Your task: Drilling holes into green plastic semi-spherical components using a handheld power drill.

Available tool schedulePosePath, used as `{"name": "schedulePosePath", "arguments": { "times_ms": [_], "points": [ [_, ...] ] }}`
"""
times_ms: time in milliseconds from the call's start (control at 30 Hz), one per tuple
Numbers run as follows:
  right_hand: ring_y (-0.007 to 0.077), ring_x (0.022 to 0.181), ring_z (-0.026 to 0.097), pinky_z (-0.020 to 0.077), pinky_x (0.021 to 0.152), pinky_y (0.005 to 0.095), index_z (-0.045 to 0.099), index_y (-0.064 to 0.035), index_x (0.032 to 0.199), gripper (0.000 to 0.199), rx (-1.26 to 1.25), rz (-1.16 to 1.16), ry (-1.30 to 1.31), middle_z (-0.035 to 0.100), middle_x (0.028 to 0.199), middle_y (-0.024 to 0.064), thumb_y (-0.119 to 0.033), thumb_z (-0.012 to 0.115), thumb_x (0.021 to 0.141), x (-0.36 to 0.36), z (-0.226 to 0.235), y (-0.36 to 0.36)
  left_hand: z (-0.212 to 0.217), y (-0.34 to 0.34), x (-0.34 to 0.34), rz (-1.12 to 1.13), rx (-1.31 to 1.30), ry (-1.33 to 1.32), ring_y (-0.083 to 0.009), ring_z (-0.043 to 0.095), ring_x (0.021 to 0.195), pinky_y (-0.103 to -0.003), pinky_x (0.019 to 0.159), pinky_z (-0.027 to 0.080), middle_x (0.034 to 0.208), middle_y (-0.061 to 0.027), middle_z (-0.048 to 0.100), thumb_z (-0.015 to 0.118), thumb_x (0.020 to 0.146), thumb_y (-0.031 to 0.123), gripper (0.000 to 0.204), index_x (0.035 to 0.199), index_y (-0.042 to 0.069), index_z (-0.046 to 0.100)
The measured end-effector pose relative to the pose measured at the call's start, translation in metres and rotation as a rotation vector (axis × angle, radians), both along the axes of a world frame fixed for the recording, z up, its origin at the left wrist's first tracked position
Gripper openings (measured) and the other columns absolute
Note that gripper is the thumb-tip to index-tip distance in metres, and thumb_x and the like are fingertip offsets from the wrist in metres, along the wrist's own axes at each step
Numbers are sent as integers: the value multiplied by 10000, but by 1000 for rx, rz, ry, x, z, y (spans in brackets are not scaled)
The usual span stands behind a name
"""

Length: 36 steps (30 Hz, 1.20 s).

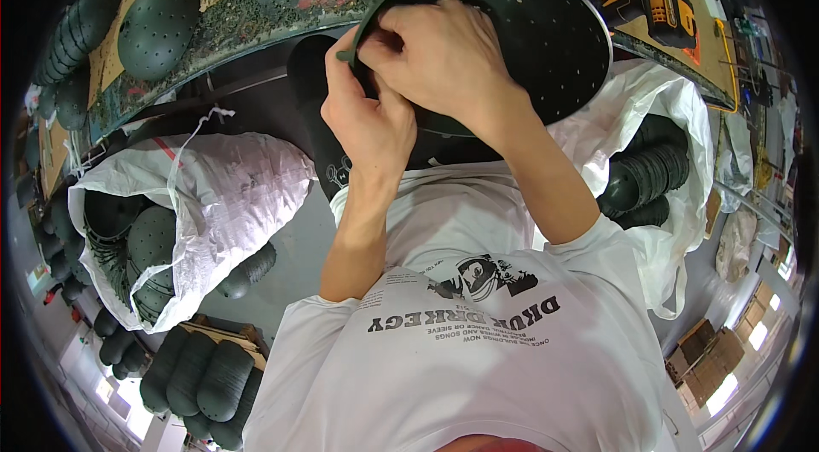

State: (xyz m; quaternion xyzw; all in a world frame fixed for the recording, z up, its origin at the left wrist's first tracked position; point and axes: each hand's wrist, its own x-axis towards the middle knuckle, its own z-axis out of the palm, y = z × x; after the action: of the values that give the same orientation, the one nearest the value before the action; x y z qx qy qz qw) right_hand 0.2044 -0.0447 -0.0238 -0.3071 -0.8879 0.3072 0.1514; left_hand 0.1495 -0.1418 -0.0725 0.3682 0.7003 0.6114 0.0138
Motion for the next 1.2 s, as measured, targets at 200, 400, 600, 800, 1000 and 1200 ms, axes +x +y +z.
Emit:
{"name": "schedulePosePath", "arguments": {
  "times_ms": [200, 400, 600, 800, 1000, 1200],
  "points": [
    [365, 638, 666, 545, 623, 446, 675, -44, 653, 228, -113, -58, 214, 662, 661, 180, -261, 654, 720, -8, -20, 3, -3, 0, 0, -4, 75, -64, -200, 689, 972, -300, 871, 528, 1043, -145, 701, 539, 924, -89, 291, 1208, -39, 576],
    [312, 504, 553, 459, 525, 405, 598, -8, 642, 191, -103, -49, 342, 584, 585, 123, -140, 631, 776, 9, -22, -6, 8, 0, -18, -67, 82, 57, -222, 642, 1124, -317, 997, 485, 1256, -201, 637, 434, 903, -143, 356, 1234, -75, 547],
    [164, 750, 665, 492, 627, 293, 682, -25, 985, 218, -659, 163, -155, 684, 830, 82, -157, 738, 820, 72, 17, -32, 2, 4, -41, -67, 271, 141, -328, 617, 1182, -394, 1044, 471, 1273, -260, 613, 429, 902, -147, 307, 1192, -90, 512],
    [227, 1170, 583, 491, 972, 436, 448, 22, 1365, 543, -985, 146, 997, 530, 1342, 123, -207, 675, 927, 73, -1, -42, 14, 5, -29, -149, 418, 354, -414, 607, 1173, -474, 1054, 446, 1213, -277, 643, 468, 833, -106, 213, 1022, -18, 509],
    [267, 1153, 622, 483, 1014, 543, 589, 8, 1261, 280, -1230, -12, 1435, 627, 1272, 154, -107, 478, 1031, 68, -18, -40, 15, 1, -31, 29, 310, 252, -361, 471, 1296, -463, 1122, 346, 1396, -242, 443, 734, 817, 7, 463, 1160, 27, 424],
    [356, 1316, 490, 415, 1032, 612, 560, -112, 1335, 332, -1303, 426, 1400, 516, 1442, 100, -178, 432, 1035, 68, -90, 5, 10, -12, -32, -736, 555, -1334, -294, 524, 1232, -435, 1104, 371, 1337, -175, 526, 622, 877, 25, 461, 1311, -4, 467]
  ]
}}
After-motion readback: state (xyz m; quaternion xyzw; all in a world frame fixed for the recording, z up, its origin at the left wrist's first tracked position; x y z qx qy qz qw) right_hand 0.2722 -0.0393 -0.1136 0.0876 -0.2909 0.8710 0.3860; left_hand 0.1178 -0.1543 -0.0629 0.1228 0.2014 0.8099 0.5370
